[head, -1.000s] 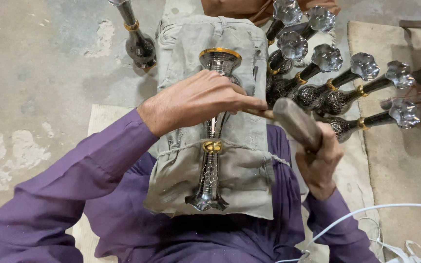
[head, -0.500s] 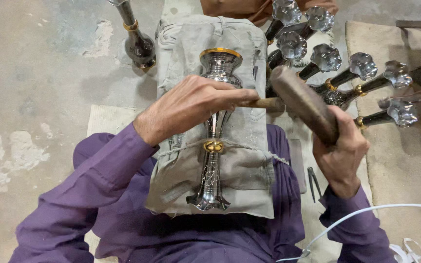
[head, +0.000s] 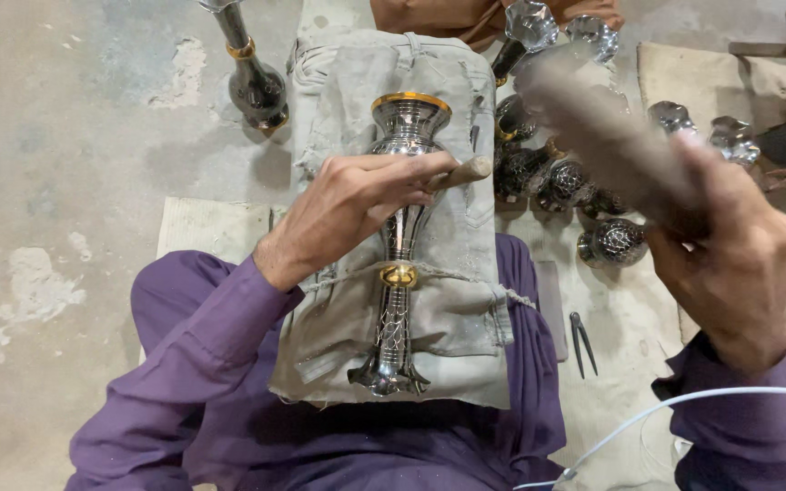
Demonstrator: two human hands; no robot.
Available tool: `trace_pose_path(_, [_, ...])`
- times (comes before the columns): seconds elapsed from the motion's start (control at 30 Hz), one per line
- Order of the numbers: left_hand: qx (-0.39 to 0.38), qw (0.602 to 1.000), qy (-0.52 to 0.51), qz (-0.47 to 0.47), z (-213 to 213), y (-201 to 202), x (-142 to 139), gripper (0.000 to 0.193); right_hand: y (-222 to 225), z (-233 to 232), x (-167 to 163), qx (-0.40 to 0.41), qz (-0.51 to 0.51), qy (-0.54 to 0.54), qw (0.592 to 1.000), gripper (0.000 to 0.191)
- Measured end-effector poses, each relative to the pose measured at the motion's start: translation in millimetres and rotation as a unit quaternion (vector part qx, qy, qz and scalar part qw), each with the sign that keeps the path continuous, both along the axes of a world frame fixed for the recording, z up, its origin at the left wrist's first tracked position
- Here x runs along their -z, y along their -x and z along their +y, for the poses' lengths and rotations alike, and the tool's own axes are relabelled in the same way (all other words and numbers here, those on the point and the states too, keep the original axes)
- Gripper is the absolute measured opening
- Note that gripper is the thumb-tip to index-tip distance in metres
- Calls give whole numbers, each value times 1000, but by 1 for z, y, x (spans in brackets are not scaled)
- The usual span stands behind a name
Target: The person sits on the floor with a silver vase resting on a cloth cushion on their lap, holding a wooden punch against the vase surface and striking it with a wooden mallet to shape and decorate the metal. They reposition the punch repeatedly around the vase body and neck while hammering.
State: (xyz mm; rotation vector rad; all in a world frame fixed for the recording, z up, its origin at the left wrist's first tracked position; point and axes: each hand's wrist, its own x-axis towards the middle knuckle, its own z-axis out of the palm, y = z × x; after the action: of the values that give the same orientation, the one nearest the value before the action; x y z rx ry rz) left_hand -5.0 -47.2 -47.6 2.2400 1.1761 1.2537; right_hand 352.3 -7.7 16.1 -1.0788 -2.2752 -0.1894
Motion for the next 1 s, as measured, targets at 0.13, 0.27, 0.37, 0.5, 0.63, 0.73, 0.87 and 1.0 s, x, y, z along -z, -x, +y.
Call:
trace_pose_path(0.13, [-15,999,-21,-43,-2,-3,9,47,16,9,-19,-77,-46,-44,995,64])
trace_pose_path(0.27, [-48,996,-17,-69,-5,-7,17,48,36,9,-39,36,-245,-40,968,62])
trace_pose_path(0.37, [-62,993,2,-97,-7,-9,22,49,53,10,-51,-104,-54,-53,992,68])
trace_pose_path(0.5, [-66,987,0,-147,-12,-12,30,47,68,7,-69,-49,-174,-33,983,73])
trace_pose_path(0.63, [-107,977,10,-184,-14,-16,36,46,80,4,-77,-102,-106,-1,989,68])
trace_pose_path(0.73, [-125,978,15,-169,-14,-16,36,45,82,0,-78,-53,-194,-52,978,70])
trace_pose_path(0.87, [-82,984,21,-156,-11,-11,28,47,73,-1,-67,-71,-94,6,993,62])
trace_pose_path(1.0, [-58,992,19,-114,-4,-5,11,48,48,0,-43,52,-190,29,980,73])
